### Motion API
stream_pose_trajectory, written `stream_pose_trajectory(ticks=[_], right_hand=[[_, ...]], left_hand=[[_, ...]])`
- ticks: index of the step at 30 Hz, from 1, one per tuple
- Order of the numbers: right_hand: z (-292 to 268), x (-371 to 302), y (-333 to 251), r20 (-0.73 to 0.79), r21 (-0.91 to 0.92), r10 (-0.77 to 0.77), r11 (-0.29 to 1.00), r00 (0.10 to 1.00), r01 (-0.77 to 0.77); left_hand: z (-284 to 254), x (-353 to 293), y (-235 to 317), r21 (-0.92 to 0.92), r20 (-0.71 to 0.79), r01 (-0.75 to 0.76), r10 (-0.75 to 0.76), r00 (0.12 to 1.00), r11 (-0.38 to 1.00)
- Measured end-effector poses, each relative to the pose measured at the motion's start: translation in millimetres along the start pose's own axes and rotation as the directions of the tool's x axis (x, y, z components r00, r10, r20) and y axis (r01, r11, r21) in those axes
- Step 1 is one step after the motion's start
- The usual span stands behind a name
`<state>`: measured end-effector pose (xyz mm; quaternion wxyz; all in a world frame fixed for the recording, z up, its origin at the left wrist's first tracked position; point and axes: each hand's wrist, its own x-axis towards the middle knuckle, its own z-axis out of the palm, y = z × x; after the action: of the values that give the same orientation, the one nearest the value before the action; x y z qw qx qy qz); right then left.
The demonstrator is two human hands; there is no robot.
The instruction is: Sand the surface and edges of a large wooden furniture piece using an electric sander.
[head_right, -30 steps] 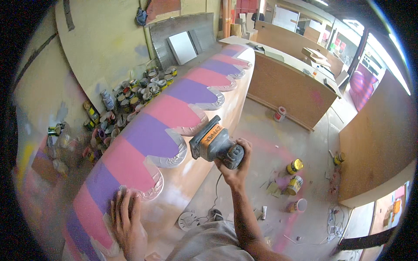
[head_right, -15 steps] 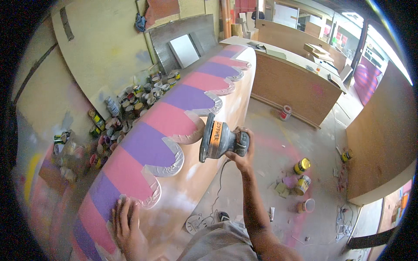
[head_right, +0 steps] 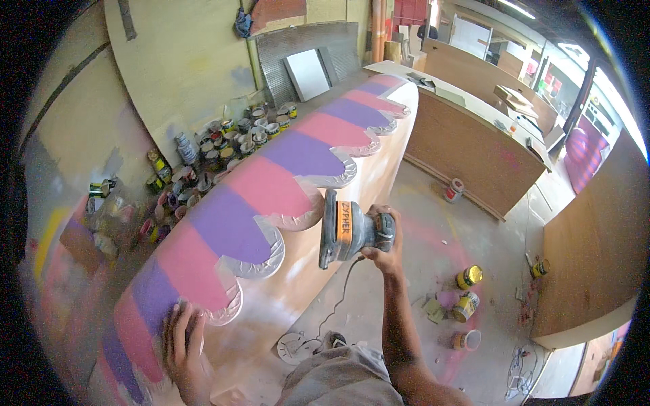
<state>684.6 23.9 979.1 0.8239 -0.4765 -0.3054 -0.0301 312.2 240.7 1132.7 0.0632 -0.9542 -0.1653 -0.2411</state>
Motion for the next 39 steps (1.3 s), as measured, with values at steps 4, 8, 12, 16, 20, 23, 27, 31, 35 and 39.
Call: stream_pose_trajectory(ticks=[4,8,12,16,20,23,27,31,35,39], right_hand=[[3.5,-5.9,1.3,0.026,0.019,-0.087,0.996,0.996,0.086],[10.2,2.1,-9.9,-0.036,0.051,0.094,0.994,0.995,-0.092],[-4.7,-9.2,-8.5,0.061,0.016,-0.021,1.000,0.998,0.020],[-7.0,-52.6,-20.5,0.077,0.039,-0.057,0.998,0.995,0.054],[20.3,-77.4,-65.5,-0.094,-0.135,0.060,0.988,0.994,-0.073],[32.0,-72.0,-70.6,-0.241,-0.610,-0.199,0.792,0.950,0.011],[50.0,-53.7,-69.3,-0.385,-0.742,-0.382,0.670,0.840,-0.035],[61.7,-34.3,-67.6,-0.271,-0.804,-0.461,0.591,0.845,0.064],[96.1,-22.3,-64.7,-0.251,-0.860,-0.521,0.507,0.816,0.059],[110.0,-16.0,-41.0,-0.257,-0.873,-0.597,0.480,0.760,0.081]], left_hand=[[12.0,-6.3,-3.6,-0.061,-0.012,0.035,-0.035,0.999,0.998],[6.0,-4.5,-1.0,-0.073,-0.043,0.026,-0.029,0.999,0.997],[7.7,-6.6,-6.6,-0.108,-0.044,0.001,-0.006,0.999,0.994],[-13.8,-4.9,6.0,-0.152,0.033,0.006,-0.001,0.999,0.988],[-8.6,-0.7,8.2,-0.284,0.054,-0.018,0.035,0.998,0.959],[-1.4,35.1,37.0,-0.404,-0.007,-0.148,0.158,0.987,0.903],[35.3,101.7,82.9,-0.394,-0.091,-0.222,0.202,0.975,0.892],[66.5,144.8,96.6,-0.308,-0.100,-0.197,0.174,0.980,0.931],[87.7,150.1,93.4,-0.300,-0.019,-0.152,0.153,0.988,0.942],[96.0,143.7,102.1,-0.167,-0.061,-0.173,0.165,0.984,0.971]])
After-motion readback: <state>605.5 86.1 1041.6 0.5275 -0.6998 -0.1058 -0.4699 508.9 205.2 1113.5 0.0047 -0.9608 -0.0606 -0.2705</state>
